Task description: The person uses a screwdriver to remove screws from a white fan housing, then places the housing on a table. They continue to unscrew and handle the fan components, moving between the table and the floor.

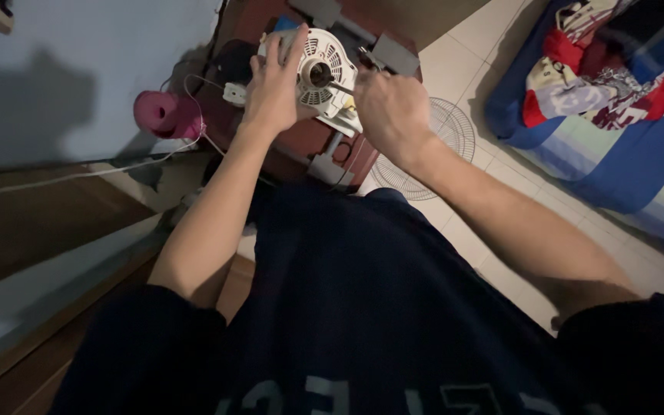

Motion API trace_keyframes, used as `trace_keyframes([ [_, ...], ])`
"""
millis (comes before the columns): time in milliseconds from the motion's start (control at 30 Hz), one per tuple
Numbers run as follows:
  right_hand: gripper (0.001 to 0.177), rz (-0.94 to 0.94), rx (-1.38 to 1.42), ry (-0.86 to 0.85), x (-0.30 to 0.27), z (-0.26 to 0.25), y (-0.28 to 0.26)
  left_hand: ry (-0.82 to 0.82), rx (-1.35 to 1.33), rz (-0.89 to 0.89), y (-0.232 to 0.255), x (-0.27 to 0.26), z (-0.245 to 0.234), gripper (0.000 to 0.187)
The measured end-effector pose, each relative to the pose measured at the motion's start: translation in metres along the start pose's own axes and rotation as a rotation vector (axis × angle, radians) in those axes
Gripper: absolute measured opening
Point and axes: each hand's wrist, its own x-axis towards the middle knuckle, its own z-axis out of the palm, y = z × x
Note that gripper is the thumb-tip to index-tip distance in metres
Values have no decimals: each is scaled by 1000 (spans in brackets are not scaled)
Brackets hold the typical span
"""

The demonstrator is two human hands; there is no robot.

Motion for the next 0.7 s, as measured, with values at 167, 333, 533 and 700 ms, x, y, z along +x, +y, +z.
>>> trace_keyframes([
  [167,45,-190,-28,143,-1,-18,16,15,-30,31,-2,-5,-2,134],
  [333,32,-115,47,129,-15,-25,29,17,16,21,1,0,-2,138],
  [533,45,-61,631,326,-25,-24,38,-4,-6,9,-2,0,1,135],
  [700,36,-239,656,420,-57,-31,46,26,20,44,-4,0,2,135],
])
